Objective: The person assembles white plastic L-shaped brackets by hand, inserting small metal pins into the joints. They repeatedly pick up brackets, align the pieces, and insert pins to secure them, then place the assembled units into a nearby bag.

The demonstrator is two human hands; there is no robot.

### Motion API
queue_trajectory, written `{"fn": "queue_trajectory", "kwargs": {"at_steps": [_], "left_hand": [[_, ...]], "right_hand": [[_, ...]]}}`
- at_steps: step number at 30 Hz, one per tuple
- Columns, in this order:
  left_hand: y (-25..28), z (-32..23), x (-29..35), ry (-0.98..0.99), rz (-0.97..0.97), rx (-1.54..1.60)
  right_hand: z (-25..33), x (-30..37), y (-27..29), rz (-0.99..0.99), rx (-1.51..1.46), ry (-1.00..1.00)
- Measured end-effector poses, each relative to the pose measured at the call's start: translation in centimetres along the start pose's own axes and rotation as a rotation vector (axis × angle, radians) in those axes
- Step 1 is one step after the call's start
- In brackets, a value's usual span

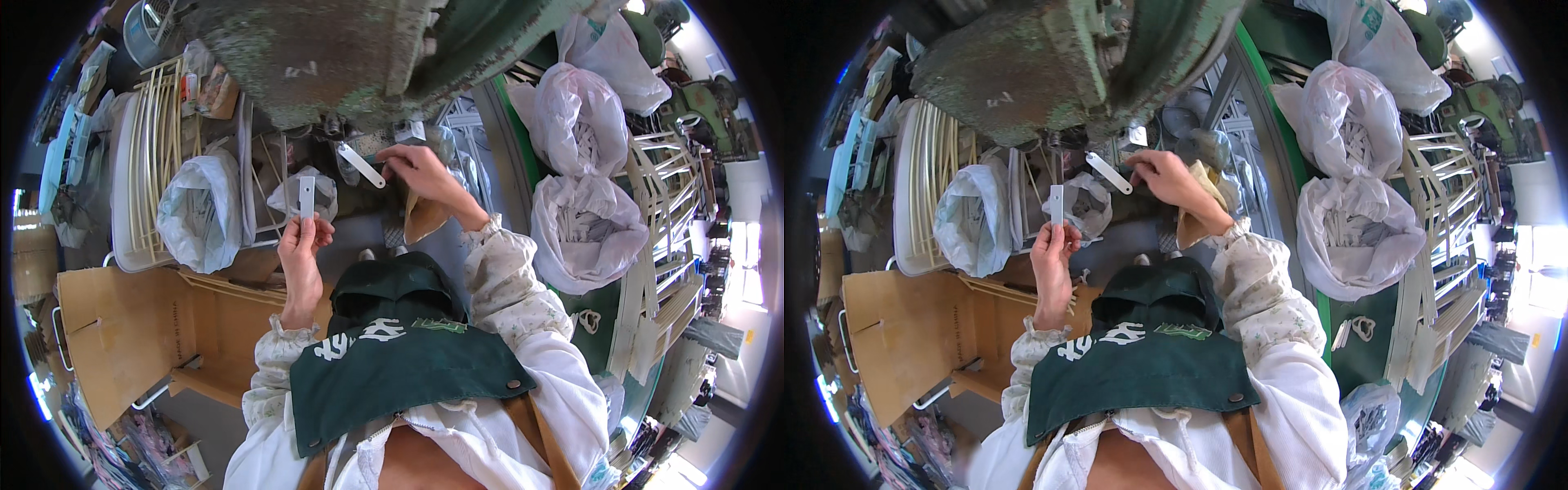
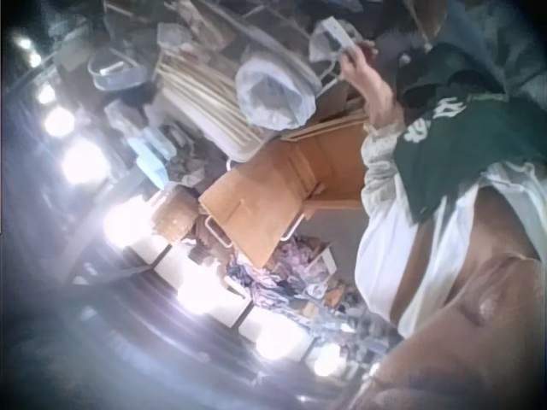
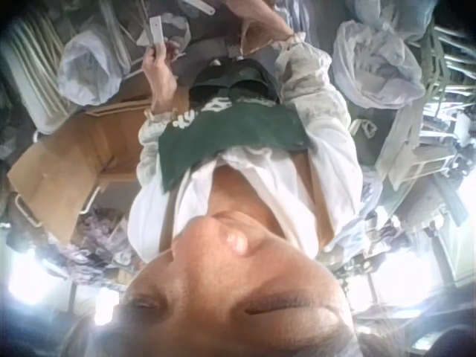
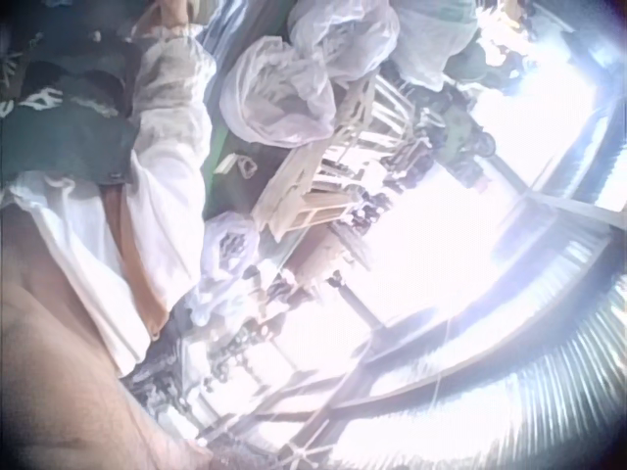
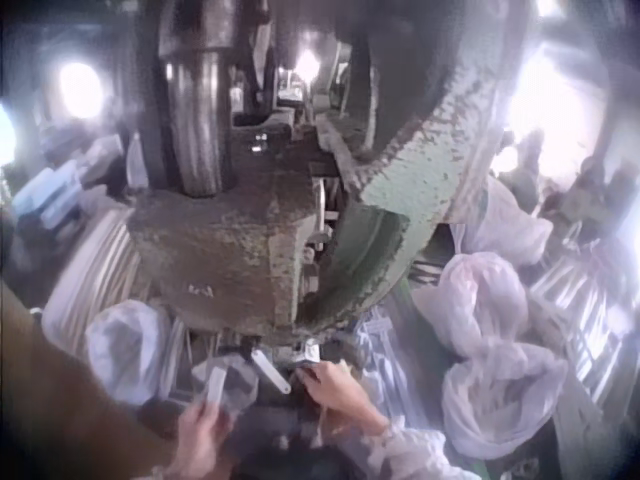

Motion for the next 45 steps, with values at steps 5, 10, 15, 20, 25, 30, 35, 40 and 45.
{"fn": "queue_trajectory", "kwargs": {"at_steps": [5,10,15,20,25,30,35,40,45], "left_hand": [[-0.2,1.0,-1.0,0.040,-0.028,0.283],[0.2,0.4,-1.8,0.035,-0.032,0.326],[2.5,0.5,-2.4,0.017,-0.075,0.281],[6.8,2.4,-2.6,0.093,-0.166,0.302],[8.4,2.8,-1.1,0.126,-0.217,0.297],[6.8,3.6,-0.4,0.154,-0.194,0.256],[6.3,3.5,0.2,0.126,-0.195,0.260],[7.5,3.2,1.3,0.099,-0.229,0.180],[6.8,2.4,1.7,0.065,-0.237,0.245]], "right_hand": [[-0.8,-1.1,-3.4,0.206,-0.128,-0.187],[-2.3,1.0,-2.0,0.189,-0.839,-0.417],[-10.6,6.2,-1.6,0.264,-0.415,-0.481],[-18.5,14.3,-6.3,0.336,-0.410,-0.773],[-26.9,17.0,-9.0,0.165,-0.481,-1.010],[-36.2,16.7,-6.1,-0.110,-0.431,-1.138],[-19.5,3.9,2.7,-0.470,0.412,-0.283],[-3.0,-5.7,1.3,-0.482,0.501,0.401],[-19.1,-12.7,-4.5,-0.078,0.604,-0.030]]}}
Point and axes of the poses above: each hand's wrist, its own x-axis away from the middle knuckle, its own y-axis out of the back of the hand, z = x × y, the point moved 10 cm from there along -x, towards the middle knuckle, and after that the axes turned 15 degrees about x, right-handed, at the moved point
